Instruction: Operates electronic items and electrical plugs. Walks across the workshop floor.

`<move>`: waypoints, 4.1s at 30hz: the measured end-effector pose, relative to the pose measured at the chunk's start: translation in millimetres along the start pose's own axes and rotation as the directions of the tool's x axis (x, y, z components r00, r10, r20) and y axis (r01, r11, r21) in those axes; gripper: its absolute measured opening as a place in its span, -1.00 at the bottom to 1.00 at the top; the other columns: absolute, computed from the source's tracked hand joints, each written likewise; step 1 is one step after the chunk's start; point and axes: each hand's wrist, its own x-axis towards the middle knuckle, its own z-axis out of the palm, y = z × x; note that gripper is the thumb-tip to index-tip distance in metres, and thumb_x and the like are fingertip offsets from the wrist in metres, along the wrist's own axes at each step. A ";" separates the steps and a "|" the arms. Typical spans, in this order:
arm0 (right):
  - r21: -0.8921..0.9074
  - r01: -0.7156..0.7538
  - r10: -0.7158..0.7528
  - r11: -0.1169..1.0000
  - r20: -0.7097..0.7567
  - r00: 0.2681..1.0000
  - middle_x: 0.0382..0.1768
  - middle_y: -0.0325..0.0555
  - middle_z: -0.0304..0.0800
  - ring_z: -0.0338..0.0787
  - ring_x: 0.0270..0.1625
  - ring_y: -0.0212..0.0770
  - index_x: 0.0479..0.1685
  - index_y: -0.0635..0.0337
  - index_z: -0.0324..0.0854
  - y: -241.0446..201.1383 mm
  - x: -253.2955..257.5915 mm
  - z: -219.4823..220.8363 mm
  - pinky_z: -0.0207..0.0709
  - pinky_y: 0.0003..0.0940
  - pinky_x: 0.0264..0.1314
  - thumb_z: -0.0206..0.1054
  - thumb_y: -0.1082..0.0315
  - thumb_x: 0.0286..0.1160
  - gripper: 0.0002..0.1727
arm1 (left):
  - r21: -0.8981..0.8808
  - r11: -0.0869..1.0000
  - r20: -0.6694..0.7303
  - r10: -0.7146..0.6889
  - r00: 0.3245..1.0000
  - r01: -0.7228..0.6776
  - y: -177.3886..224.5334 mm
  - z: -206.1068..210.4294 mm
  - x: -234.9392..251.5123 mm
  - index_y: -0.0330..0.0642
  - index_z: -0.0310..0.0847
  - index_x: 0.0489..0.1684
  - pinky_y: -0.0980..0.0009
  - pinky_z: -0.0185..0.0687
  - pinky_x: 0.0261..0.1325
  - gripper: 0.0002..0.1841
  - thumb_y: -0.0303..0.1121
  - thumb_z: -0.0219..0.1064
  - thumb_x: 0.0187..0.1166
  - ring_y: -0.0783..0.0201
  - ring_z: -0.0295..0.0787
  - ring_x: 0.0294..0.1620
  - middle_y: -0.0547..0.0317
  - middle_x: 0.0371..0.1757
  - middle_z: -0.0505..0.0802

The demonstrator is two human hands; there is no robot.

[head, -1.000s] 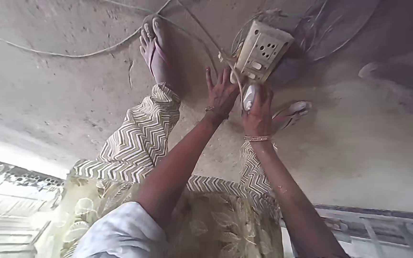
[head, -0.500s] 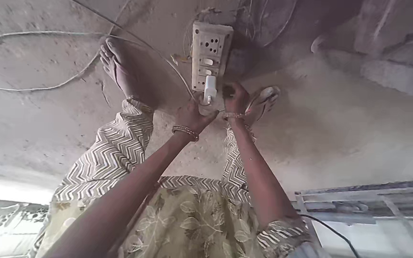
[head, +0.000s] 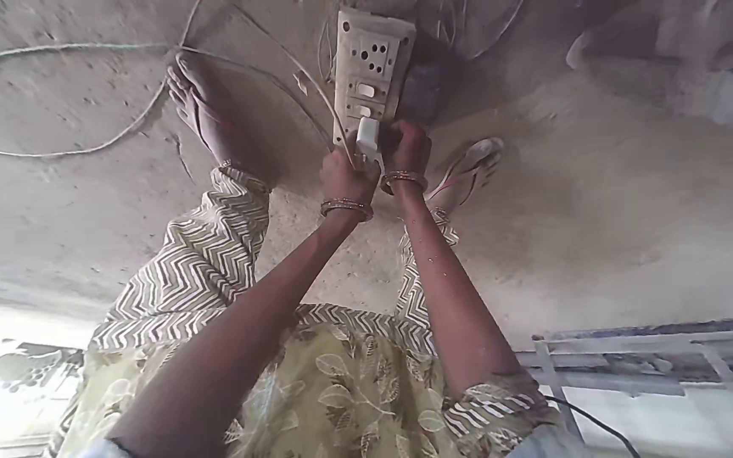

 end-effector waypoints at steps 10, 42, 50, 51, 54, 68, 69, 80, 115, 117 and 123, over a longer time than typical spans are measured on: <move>0.267 -0.332 0.286 0.905 0.196 0.938 0.29 0.39 0.68 0.67 0.37 0.14 0.26 0.53 0.60 -10.2 -5.3 -18.4 0.40 0.05 0.48 0.12 0.13 0.84 -0.49 | -0.323 0.868 0.453 -0.208 0.867 0.377 -46.7 -50.0 25.6 -0.35 0.53 0.42 0.14 0.57 0.22 -0.61 -0.28 -0.02 0.90 0.11 0.73 0.14 -0.14 0.19 0.80; 0.473 -0.799 0.586 0.370 0.549 0.596 -0.11 0.09 0.74 0.77 -0.27 -0.12 0.23 0.29 0.55 -29.2 -90.3 -11.7 0.68 -0.22 -0.29 0.24 -0.14 0.68 -0.41 | -0.557 0.580 0.342 -0.492 0.801 0.594 -17.7 4.3 63.8 -0.33 0.55 0.31 0.32 0.56 0.12 -0.45 0.01 0.39 0.65 0.30 0.64 -0.09 0.04 0.03 0.77; 0.345 -0.763 0.640 0.547 0.415 0.647 0.18 0.34 0.64 0.72 0.10 0.17 0.33 0.44 0.52 30.3 -35.2 62.9 0.64 0.15 0.12 0.18 -0.22 0.70 -0.25 | -0.448 0.642 0.457 -0.434 0.776 0.622 -78.9 -29.7 58.8 -0.21 0.55 0.49 -0.03 0.41 0.39 -0.38 0.13 -0.09 0.86 0.08 0.65 0.36 -0.07 0.37 0.76; 0.331 -0.748 0.630 0.575 0.404 0.663 0.16 0.33 0.66 0.75 0.08 0.16 0.32 0.42 0.54 30.2 -32.8 64.3 0.66 0.13 0.10 0.15 -0.24 0.70 -0.24 | -0.461 0.641 0.443 -0.433 0.785 0.613 -90.8 -33.2 57.4 -0.17 0.56 0.49 -0.01 0.42 0.39 -0.42 0.09 -0.10 0.87 0.10 0.65 0.38 -0.03 0.37 0.77; 0.107 -0.542 0.508 0.834 0.238 0.828 0.31 0.38 0.69 0.72 0.34 0.24 0.46 0.38 0.53 10.9 -39.7 37.3 0.51 0.19 0.37 0.18 -0.11 0.76 -0.33 | -0.473 0.623 0.440 -0.444 0.780 0.622 -112.9 -42.0 53.5 -0.07 0.54 0.53 -0.06 0.39 0.46 -0.49 0.02 -0.09 0.89 0.12 0.63 0.46 0.07 0.37 0.80; -0.556 0.824 -0.736 0.108 0.513 0.442 0.64 0.38 0.42 0.32 0.74 0.40 0.52 0.42 0.49 41.1 52.9 -76.3 0.06 0.39 0.70 0.08 0.72 0.60 -0.51 | -0.588 0.681 0.472 -0.149 0.869 0.436 -86.1 -15.3 -11.8 -0.48 0.45 0.49 0.17 0.64 0.32 -0.62 -0.44 0.09 0.83 0.06 0.76 0.23 -0.29 0.31 0.75; -0.547 0.836 -0.757 0.043 0.528 0.384 0.60 0.35 0.49 0.38 0.70 0.41 0.46 0.38 0.55 41.3 59.6 -79.2 0.11 0.42 0.65 0.12 0.70 0.60 -0.54 | -0.672 0.546 0.482 -0.191 0.855 0.501 -69.0 -10.9 -4.7 -0.45 0.34 0.58 0.20 0.60 0.32 -0.59 -0.43 0.02 0.85 0.08 0.71 0.25 -0.29 0.35 0.70; -0.613 0.715 -0.700 0.334 0.347 0.624 0.38 0.58 0.59 0.59 0.40 0.61 0.44 0.41 0.57 11.4 35.8 -125.5 0.44 0.38 0.37 0.28 0.57 0.51 -0.53 | -0.867 0.058 0.448 -0.345 0.824 0.496 -32.7 7.4 35.6 -0.17 0.14 0.76 0.08 0.43 0.47 -0.45 -0.09 -0.30 0.93 0.00 0.53 0.52 -0.19 0.59 0.54; 0.028 0.366 -0.350 0.930 -0.234 0.907 0.28 0.37 0.66 0.77 0.23 -0.04 0.50 0.57 0.37 1.9 -56.0 -80.7 0.68 -0.32 0.19 0.54 0.29 0.43 -0.27 | -0.655 0.720 -0.094 0.226 0.970 -0.232 23.6 29.3 -16.5 -0.58 0.58 0.36 0.03 0.51 0.47 -0.53 -0.52 0.46 0.49 -0.17 0.73 0.34 -0.41 0.26 0.80; -0.127 0.461 -0.478 0.878 -0.222 0.850 0.28 0.49 0.66 0.78 0.27 0.16 0.42 0.62 0.46 3.0 -42.7 -70.2 0.69 -0.17 0.26 0.57 0.32 0.33 -0.29 | -0.620 0.741 -0.073 0.275 0.959 -0.259 7.4 35.1 -7.9 -0.63 0.53 0.39 -0.01 0.46 0.54 -0.50 -0.56 0.44 0.48 -0.23 0.69 0.41 -0.47 0.31 0.75; -0.316 0.499 -0.557 0.807 -0.127 0.821 0.37 0.52 0.64 0.71 0.38 0.40 0.47 0.58 0.46 10.2 -26.2 -52.7 0.61 0.09 0.35 0.54 0.31 0.33 -0.27 | -0.545 0.810 0.159 0.351 0.923 -0.215 -11.1 20.4 7.0 -0.61 0.25 0.65 0.11 0.25 0.73 -0.35 -0.60 0.38 0.54 -0.21 0.47 0.65 -0.49 0.59 0.53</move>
